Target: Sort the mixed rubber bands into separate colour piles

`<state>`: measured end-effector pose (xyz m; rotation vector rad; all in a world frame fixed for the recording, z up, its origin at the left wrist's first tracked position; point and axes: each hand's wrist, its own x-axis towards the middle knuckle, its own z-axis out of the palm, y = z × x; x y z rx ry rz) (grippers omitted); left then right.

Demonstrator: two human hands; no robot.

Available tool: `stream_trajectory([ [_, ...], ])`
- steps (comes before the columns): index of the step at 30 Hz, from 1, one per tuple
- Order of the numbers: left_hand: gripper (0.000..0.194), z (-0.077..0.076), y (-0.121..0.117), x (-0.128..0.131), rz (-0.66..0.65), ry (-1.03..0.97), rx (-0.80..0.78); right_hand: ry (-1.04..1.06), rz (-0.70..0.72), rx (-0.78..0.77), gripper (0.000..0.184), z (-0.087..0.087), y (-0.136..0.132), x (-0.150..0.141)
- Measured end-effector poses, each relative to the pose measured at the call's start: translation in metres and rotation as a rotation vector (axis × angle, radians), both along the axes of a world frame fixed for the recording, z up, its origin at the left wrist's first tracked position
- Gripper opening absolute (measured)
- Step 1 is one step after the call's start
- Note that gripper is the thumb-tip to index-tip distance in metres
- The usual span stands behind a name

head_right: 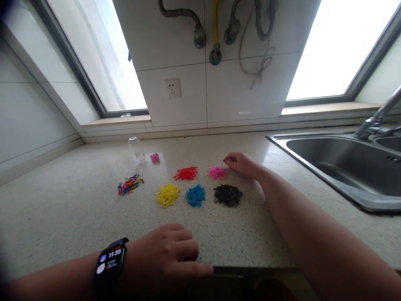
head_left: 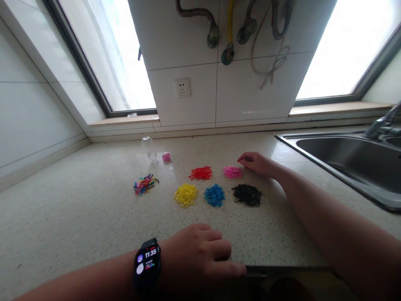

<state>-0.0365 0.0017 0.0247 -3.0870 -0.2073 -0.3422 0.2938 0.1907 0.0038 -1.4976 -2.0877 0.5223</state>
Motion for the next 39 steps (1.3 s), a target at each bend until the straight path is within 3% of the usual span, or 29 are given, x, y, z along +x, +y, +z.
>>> stream_trajectory([
  [3, 0.023, -0.002, 0.002, -0.001, -0.035, -0.020, 0.024, 0.082, -0.056, 0.099, 0.032, 0.008, -0.007, -0.015],
  [6, 0.015, -0.004, 0.003, -0.002, -0.063, -0.048, 0.052, 0.205, -0.052, 0.156, 0.033, 0.028, -0.021, -0.044],
  [9, 0.003, -0.006, 0.002, -0.005, -0.092, -0.049, 0.097, 0.249, 0.057, 0.129, 0.034, 0.053, -0.037, -0.087],
  [12, 0.005, -0.006, 0.001, -0.007, -0.108, -0.038, 0.111, 0.131, 0.225, 0.145, 0.028, 0.073, -0.048, -0.136],
  [15, 0.007, -0.004, 0.000, -0.008, -0.105, -0.020, 0.107, 0.003, 0.347, 0.142, 0.023, 0.083, -0.048, -0.186],
  [19, 0.009, -0.003, 0.000, -0.007, -0.087, -0.006, 0.110, -0.186, 0.447, 0.137, 0.023, 0.076, -0.037, -0.248],
  [25, 0.008, -0.006, 0.001, -0.006, -0.098, -0.024, 0.158, -0.421, 0.384, 0.029, 0.034, 0.047, -0.028, -0.307],
  [35, 0.012, -0.006, 0.002, -0.007, -0.104, -0.011, 0.126, -0.457, 0.309, 0.008, 0.033, 0.033, -0.018, -0.307],
  [39, 0.012, -0.005, 0.002, -0.007, -0.093, -0.014, 0.106, -0.444, 0.345, 0.049, 0.030, 0.033, -0.017, -0.301],
])
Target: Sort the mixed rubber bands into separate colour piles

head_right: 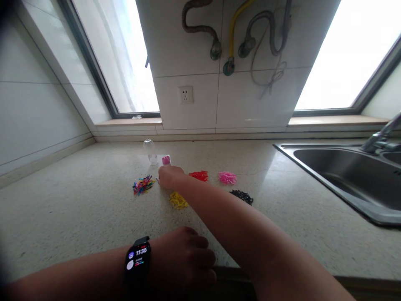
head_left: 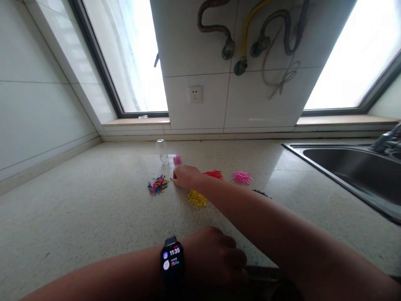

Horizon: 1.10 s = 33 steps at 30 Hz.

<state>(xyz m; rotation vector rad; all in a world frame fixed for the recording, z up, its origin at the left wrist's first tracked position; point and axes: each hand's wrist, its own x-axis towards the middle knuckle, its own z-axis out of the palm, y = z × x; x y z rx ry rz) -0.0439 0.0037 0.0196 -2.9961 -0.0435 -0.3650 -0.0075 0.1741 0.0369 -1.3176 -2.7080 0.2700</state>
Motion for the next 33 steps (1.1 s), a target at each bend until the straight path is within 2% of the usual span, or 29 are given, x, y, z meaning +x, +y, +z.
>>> stream_trajectory([
  [5, 0.011, 0.002, 0.000, -0.001, 0.005, 0.022, 0.011, 0.084, 0.088, 0.037, 0.022, 0.010, -0.005, 0.030],
  [10, 0.012, 0.000, 0.001, 0.000, 0.008, 0.026, 0.022, 0.299, 0.110, -0.048, 0.015, 0.023, -0.013, 0.089],
  [12, 0.013, -0.001, 0.001, 0.001, 0.011, 0.022, 0.020, 0.385, 0.073, -0.125, 0.015, 0.028, -0.018, 0.119],
  [15, 0.016, -0.002, 0.001, 0.002, 0.005, 0.009, 0.010, 0.502, -0.011, -0.152, 0.014, 0.030, -0.027, 0.167],
  [19, 0.019, -0.002, 0.000, 0.004, 0.020, -0.011, 0.005, 0.679, -0.177, -0.145, 0.019, 0.018, -0.038, 0.221],
  [21, 0.021, -0.002, -0.001, 0.005, 0.032, -0.011, 0.002, 0.695, -0.206, -0.187, 0.021, 0.013, -0.043, 0.240],
  [24, 0.020, 0.000, -0.002, 0.007, 0.060, 0.015, -0.017, 0.678, -0.179, -0.178, 0.022, 0.018, -0.049, 0.258],
  [29, 0.018, 0.002, -0.004, 0.010, 0.068, 0.034, -0.027, 0.770, -0.154, -0.149, 0.021, 0.034, -0.054, 0.269],
  [33, 0.019, 0.004, -0.004, 0.011, 0.082, 0.064, -0.039, 0.760, -0.095, -0.197, 0.020, 0.030, -0.052, 0.272],
])
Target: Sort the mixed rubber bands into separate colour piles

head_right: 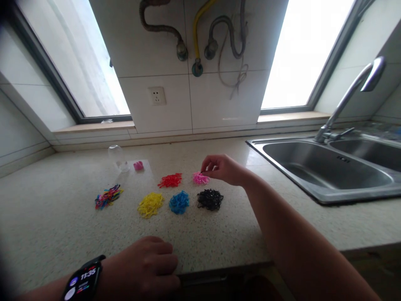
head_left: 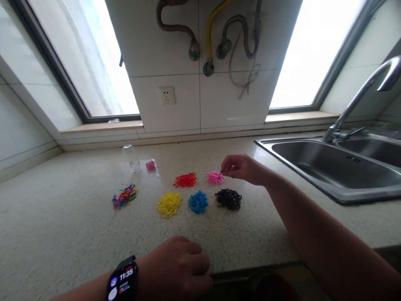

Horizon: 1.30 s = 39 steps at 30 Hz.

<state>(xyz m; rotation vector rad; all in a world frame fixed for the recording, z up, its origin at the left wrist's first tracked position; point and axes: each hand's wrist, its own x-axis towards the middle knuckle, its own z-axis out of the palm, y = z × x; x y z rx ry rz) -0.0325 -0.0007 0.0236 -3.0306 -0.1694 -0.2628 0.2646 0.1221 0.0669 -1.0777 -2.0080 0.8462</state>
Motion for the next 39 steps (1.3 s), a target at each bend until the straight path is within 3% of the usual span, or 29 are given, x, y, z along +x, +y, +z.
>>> stream_trajectory([
  [5, 0.020, 0.001, -0.001, 0.001, 0.013, 0.018, -0.034, 0.023, 0.084, -0.030, 0.021, -0.007, 0.003, 0.000],
  [15, 0.019, 0.000, 0.000, -0.001, 0.004, 0.014, -0.067, 0.018, 0.149, -0.111, 0.023, -0.003, 0.001, 0.004],
  [22, 0.019, -0.002, 0.000, -0.001, 0.011, -0.001, -0.076, -0.185, 0.136, -0.150, 0.023, 0.006, -0.001, 0.014],
  [28, 0.018, -0.003, 0.000, -0.002, 0.009, -0.011, -0.081, -0.428, 0.076, -0.227, 0.023, 0.001, 0.004, 0.023],
  [39, 0.015, -0.003, 0.001, -0.002, 0.006, -0.014, -0.090, -0.494, 0.163, -0.372, 0.028, -0.002, 0.006, 0.029],
])
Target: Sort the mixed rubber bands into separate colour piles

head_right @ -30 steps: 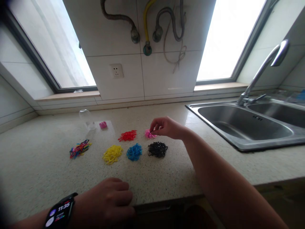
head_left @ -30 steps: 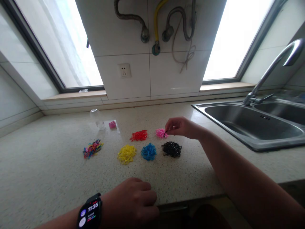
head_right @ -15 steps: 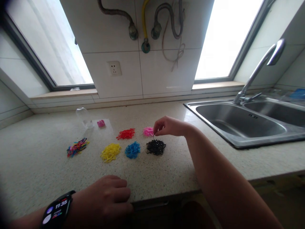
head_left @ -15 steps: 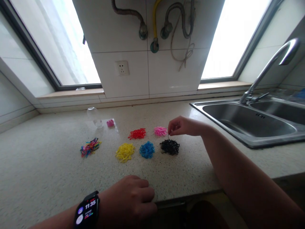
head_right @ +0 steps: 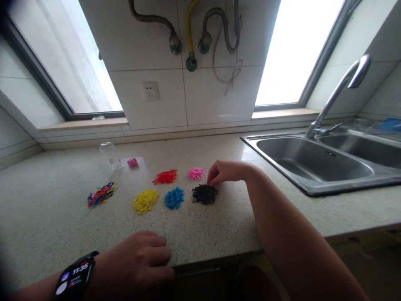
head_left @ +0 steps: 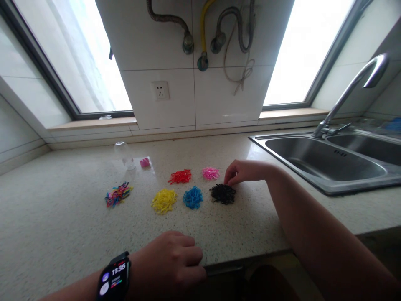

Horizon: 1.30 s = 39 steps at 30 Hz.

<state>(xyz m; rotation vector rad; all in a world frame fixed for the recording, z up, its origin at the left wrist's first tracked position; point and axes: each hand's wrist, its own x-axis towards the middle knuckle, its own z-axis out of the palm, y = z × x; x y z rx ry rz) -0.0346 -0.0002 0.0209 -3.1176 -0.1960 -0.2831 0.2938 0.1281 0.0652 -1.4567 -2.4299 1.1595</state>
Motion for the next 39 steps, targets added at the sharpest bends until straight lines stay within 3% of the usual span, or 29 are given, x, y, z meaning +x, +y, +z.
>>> stream_trajectory([
  [6, 0.013, -0.001, 0.000, 0.000, 0.005, 0.006, 0.010, 0.038, -0.083, 0.060, 0.030, -0.007, 0.007, 0.008],
  [11, 0.014, -0.004, 0.002, -0.001, -0.005, -0.011, 0.019, 0.090, -0.245, 0.125, 0.033, -0.024, 0.020, 0.011],
  [16, 0.009, -0.002, 0.002, -0.001, -0.016, -0.024, 0.023, 0.038, -0.321, 0.244, 0.037, -0.041, 0.033, 0.013],
  [22, 0.013, 0.001, 0.001, -0.003, -0.024, -0.006, 0.035, 0.015, -0.407, 0.251, 0.041, -0.045, 0.037, 0.019],
  [31, 0.008, 0.029, 0.002, -0.014, -0.023, 0.045, 0.037, 0.110, -0.471, 0.168, 0.042, -0.048, 0.044, 0.025],
  [34, 0.010, 0.045, 0.017, -0.024, 0.071, -0.017, 0.026, 0.123, -0.476, 0.151, 0.041, -0.048, 0.044, 0.026],
  [39, 0.024, 0.072, 0.064, -0.061, 0.438, -0.100, -0.020, 0.127, -0.477, 0.146, 0.040, -0.050, 0.046, 0.028],
])
